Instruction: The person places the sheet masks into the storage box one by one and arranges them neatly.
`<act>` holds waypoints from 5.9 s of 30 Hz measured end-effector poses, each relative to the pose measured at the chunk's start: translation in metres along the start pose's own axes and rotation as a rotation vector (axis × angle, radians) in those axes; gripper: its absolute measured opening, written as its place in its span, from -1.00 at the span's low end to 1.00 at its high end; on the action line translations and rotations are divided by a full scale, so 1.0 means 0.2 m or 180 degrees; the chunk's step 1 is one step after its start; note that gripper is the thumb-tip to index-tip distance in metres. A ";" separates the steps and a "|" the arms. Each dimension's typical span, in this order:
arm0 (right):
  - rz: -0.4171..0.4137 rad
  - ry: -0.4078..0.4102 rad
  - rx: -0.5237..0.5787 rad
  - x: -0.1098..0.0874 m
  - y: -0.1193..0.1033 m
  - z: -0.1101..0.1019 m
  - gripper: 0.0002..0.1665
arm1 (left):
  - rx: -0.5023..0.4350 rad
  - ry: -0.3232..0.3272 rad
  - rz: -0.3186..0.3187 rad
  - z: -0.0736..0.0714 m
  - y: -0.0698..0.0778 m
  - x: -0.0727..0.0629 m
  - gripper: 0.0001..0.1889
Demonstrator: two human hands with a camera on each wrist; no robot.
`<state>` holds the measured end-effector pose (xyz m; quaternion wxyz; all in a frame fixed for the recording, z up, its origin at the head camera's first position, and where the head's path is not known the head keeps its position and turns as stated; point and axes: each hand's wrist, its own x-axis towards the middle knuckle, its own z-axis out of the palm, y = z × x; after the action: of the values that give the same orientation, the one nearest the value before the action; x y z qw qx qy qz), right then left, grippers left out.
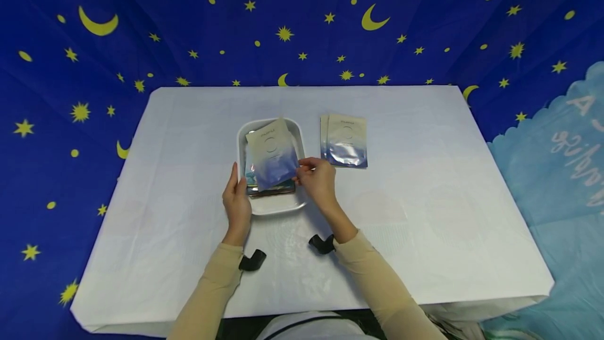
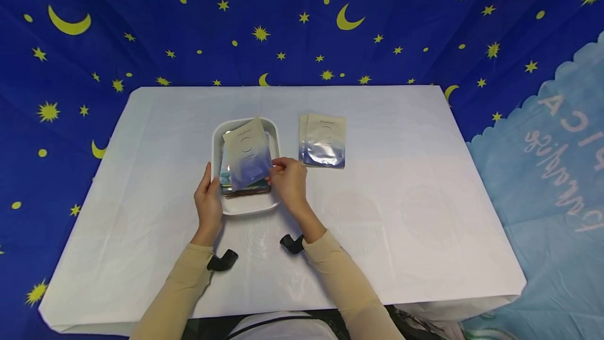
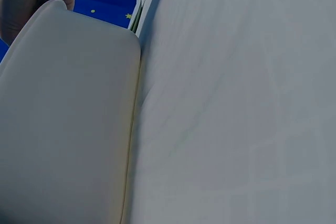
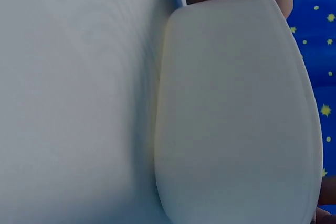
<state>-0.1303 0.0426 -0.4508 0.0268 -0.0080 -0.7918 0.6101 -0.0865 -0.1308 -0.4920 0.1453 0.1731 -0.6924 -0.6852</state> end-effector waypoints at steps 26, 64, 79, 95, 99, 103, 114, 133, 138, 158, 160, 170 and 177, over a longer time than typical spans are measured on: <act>-0.0774 0.0219 -0.0773 0.02 0.01 -0.14 -0.61 | 0.0069 -0.0102 0.0019 0.00 -0.01 0.00 -0.49; 0.0790 -0.0018 -0.2264 0.27 0.30 -0.68 -0.13 | -0.0044 -0.0104 -0.0072 0.00 0.00 0.00 -0.49; 0.1253 0.0310 -0.1030 0.32 0.36 -0.68 -0.43 | -0.0038 -0.0091 -0.0037 0.00 0.00 0.00 -0.49; 0.1098 0.0689 -0.0343 0.28 0.33 -0.73 -0.73 | -0.0005 -0.0125 -0.0082 -0.01 -0.01 0.00 -0.48; 0.1066 0.0813 -0.0238 0.26 0.32 -0.76 -0.71 | -0.0014 -0.0115 -0.0082 -0.01 0.00 0.00 -0.49; 0.0984 0.0992 -0.0098 0.26 0.29 -0.79 -0.72 | -0.0019 -0.0130 -0.0087 -0.01 0.00 0.00 -0.49; 0.0694 0.1242 0.0798 0.24 0.19 -0.77 -0.82 | -0.0035 -0.0118 -0.0093 -0.02 -0.01 0.00 -0.49; 0.0315 0.0291 0.1331 0.09 -0.04 -0.32 -0.80 | 0.0062 -0.0072 -0.0079 -0.01 0.00 0.01 -0.49; 0.0350 0.0086 0.1180 0.07 -0.03 -0.20 -0.80 | 0.0083 -0.0072 -0.0045 -0.01 -0.01 0.01 -0.49; 0.0226 -0.0139 0.0466 0.01 0.01 -0.02 -0.82 | -0.0028 -0.0034 -0.0060 0.00 -0.02 0.01 -0.49; 0.0105 -0.0203 0.0339 0.01 0.01 -0.03 -0.80 | -0.0040 -0.0048 -0.0081 -0.01 -0.01 0.01 -0.49; -0.0401 -0.0228 -0.0420 0.01 0.03 -0.11 -0.63 | 0.0081 -0.0116 -0.0085 0.00 0.17 -0.06 -0.49; -0.0411 -0.0128 -0.0486 0.03 0.06 -0.20 -0.61 | 0.0025 -0.0151 -0.0103 0.00 0.17 -0.06 -0.48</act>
<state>-0.1347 0.0840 -0.4524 0.0495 0.0534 -0.8353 0.5449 -0.0766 -0.1258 -0.4568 0.1170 0.1685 -0.6955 -0.6886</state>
